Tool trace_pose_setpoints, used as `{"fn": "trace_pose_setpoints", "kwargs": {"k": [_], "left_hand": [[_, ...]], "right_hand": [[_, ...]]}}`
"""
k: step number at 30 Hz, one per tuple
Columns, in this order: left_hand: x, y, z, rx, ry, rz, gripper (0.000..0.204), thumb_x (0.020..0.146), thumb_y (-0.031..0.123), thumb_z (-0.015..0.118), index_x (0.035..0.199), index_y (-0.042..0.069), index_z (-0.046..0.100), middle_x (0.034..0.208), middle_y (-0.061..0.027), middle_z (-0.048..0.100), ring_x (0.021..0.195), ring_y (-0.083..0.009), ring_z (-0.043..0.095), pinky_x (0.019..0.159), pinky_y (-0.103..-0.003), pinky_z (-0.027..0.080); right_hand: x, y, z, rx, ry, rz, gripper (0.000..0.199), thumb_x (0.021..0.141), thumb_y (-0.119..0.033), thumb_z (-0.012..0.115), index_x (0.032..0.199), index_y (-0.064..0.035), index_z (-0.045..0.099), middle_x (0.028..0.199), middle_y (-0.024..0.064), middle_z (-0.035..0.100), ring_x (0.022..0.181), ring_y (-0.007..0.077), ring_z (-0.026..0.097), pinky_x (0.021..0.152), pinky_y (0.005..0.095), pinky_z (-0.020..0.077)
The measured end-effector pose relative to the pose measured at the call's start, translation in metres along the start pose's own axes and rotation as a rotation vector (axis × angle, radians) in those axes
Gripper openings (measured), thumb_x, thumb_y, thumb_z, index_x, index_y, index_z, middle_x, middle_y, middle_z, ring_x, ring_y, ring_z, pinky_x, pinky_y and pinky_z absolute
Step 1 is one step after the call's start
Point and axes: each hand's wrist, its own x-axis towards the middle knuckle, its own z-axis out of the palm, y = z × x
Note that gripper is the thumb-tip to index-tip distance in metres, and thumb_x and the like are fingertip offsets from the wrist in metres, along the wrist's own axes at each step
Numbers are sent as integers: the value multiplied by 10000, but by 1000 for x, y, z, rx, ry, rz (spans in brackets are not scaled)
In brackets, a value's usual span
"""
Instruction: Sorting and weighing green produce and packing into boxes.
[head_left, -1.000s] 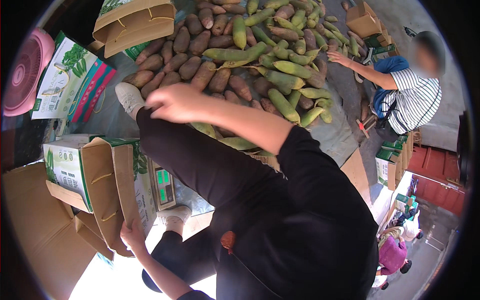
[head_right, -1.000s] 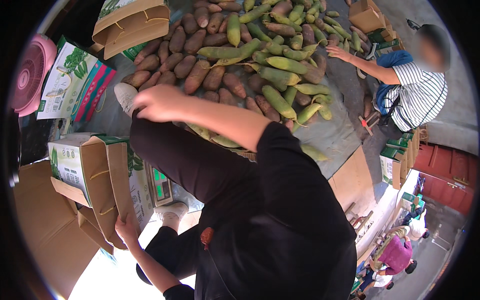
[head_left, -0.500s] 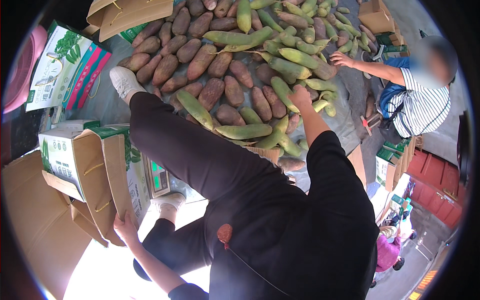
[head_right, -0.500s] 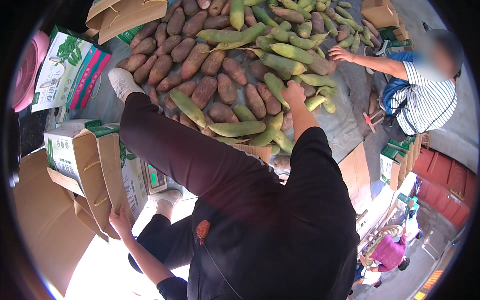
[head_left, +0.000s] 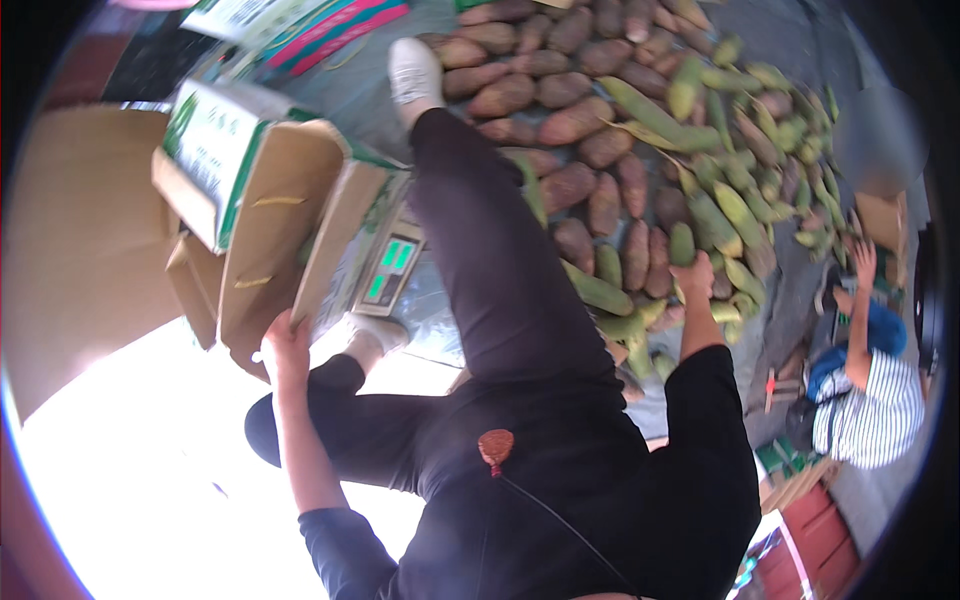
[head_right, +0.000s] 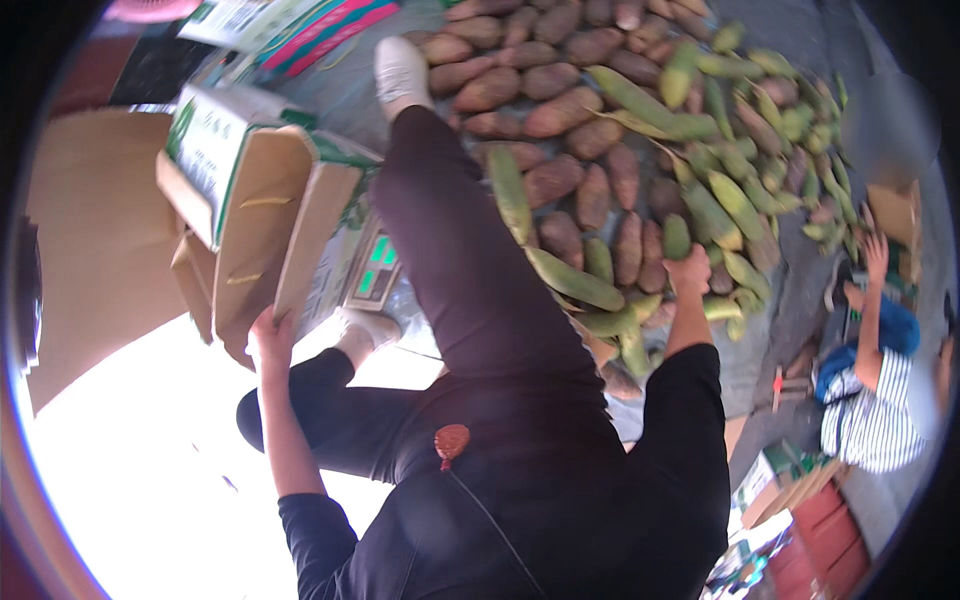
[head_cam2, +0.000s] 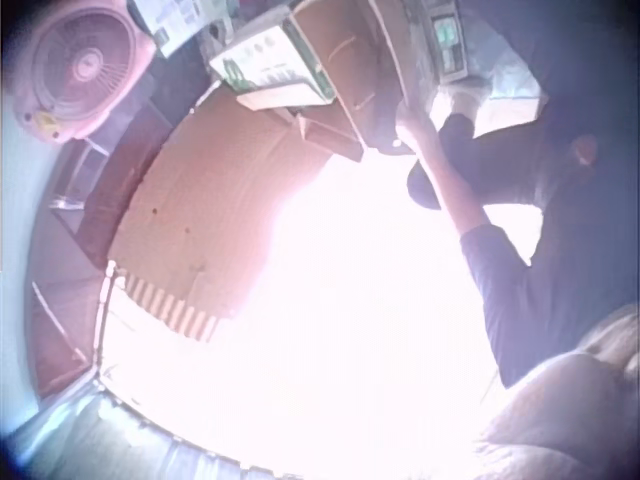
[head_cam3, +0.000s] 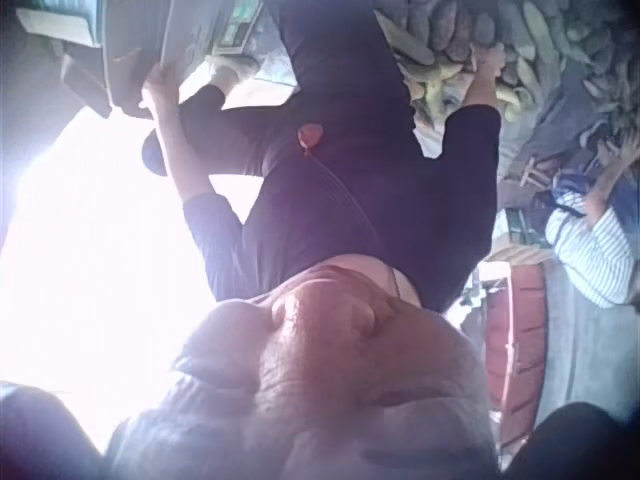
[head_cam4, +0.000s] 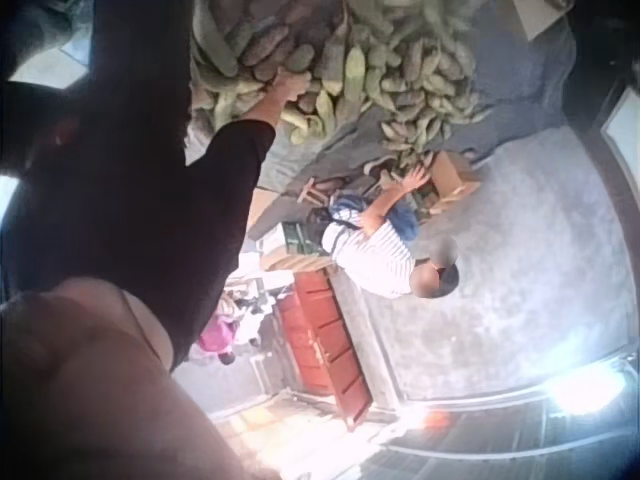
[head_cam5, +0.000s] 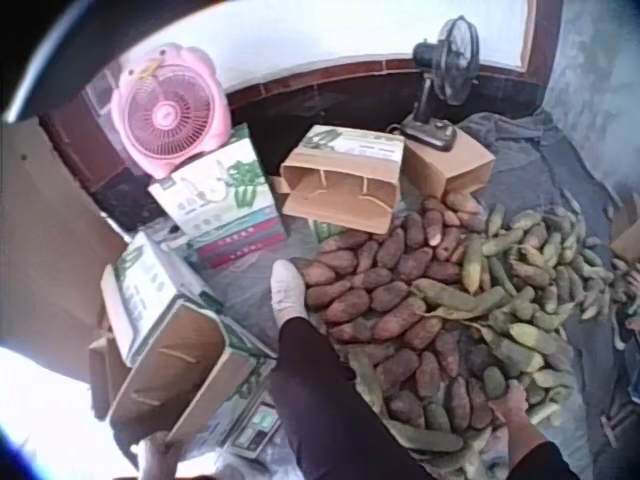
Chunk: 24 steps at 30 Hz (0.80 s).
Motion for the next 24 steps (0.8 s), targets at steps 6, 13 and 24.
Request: {"fn": "trace_pose_setpoints", "kwargs": {"k": [6, 13, 24], "left_hand": [[-9, 9, 3, 14, 11, 34, 184, 797, 124, 618, 970, 72, 654, 916, -129, 653, 840, -325, 633, 742, -401, 500], [-7, 11, 5, 35, 5, 41, 161, 818, 146, 601, 953, 86, 663, 891, -118, 649, 840, -323, 625, 732, -415, 500], [-7, -3, -3, 86, 46, 36, 177, 820, 166, 587, 966, 98, 659, 880, -142, 649, 832, -345, 626, 731, -435, 502]], "right_hand": [[1, 10, 18, 148, 135, -264, 701, 613, -206, 797, 1218, -91, 462, 1195, 142, 549, 1134, 352, 510, 917, 462, 437], [-10, -87, -44, 761, -95, -804, 635, 683, -31, 730, 1247, 1, 441, 1161, 143, 556, 1076, 233, 536, 921, 349, 423], [-297, -358, -222, 537, 53, -1896, 601, 637, -98, 774, 1185, -36, 533, 1124, 110, 598, 1040, 223, 583, 899, 326, 450]]}}
